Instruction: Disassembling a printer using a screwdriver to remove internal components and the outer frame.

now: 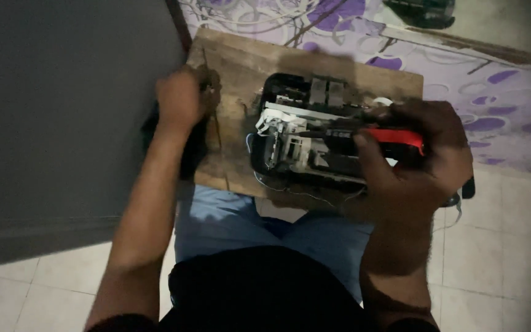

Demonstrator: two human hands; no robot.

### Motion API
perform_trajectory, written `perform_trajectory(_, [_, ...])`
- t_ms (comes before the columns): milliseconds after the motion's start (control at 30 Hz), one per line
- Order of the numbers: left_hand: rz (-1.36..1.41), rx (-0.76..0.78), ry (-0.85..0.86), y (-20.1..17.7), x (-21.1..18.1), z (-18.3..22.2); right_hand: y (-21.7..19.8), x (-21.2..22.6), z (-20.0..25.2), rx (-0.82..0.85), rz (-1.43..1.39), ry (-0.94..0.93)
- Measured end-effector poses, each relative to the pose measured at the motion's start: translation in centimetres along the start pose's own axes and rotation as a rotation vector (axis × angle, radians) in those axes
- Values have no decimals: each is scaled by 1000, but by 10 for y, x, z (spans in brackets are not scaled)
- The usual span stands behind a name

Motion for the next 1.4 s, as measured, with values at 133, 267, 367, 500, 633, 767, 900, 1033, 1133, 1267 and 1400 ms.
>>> perform_trajectory(133, [-343, 5, -178, 77, 65, -50, 1, -11, 4, -16, 43, 7])
perform_trajectory(267, [-291, 219, -307, 79, 60, -61, -1, -11, 6, -40, -21, 76])
perform_trajectory(367, [-309, 83, -293, 86, 67, -60, 1, -7, 5, -13, -19, 90])
perform_trajectory(500, [-25, 190, -339, 20, 36, -32, 2, -15, 10, -19, 10, 72])
perform_trajectory(633, [572, 43, 26, -100, -42, 30, 5, -19, 15, -27, 40, 146])
perform_trajectory(767, [1291, 22, 558, -207, -151, 132, 15, -23, 15, 9, 36, 179])
perform_trajectory(900, [1297, -16, 526, -211, -152, 142, 25, -28, 20, 4, 42, 113])
perform_trajectory(1033, [1297, -40, 547, -216, -161, 138, 25, -39, 28, 20, 184, 61])
perform_trajectory(1133, [1306, -46, 557, -216, -167, 136, 26, -30, 24, 24, 145, 61])
perform_trajectory(1267, [1306, -55, 550, -213, -166, 132, 26, -37, 30, 41, 174, 30])
perform_trajectory(1400, [1278, -81, 569, -196, -145, 107, 32, -41, 35, 93, 116, 63])
Point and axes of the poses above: each hand's wrist, its own z-axis away from the middle knuckle, its own y-axis out of the palm, x = y × z, the point moved 4 cm from there along -z, towards the middle knuckle, and after that the axes turned 7 degrees about x, right-handed, at the moved point
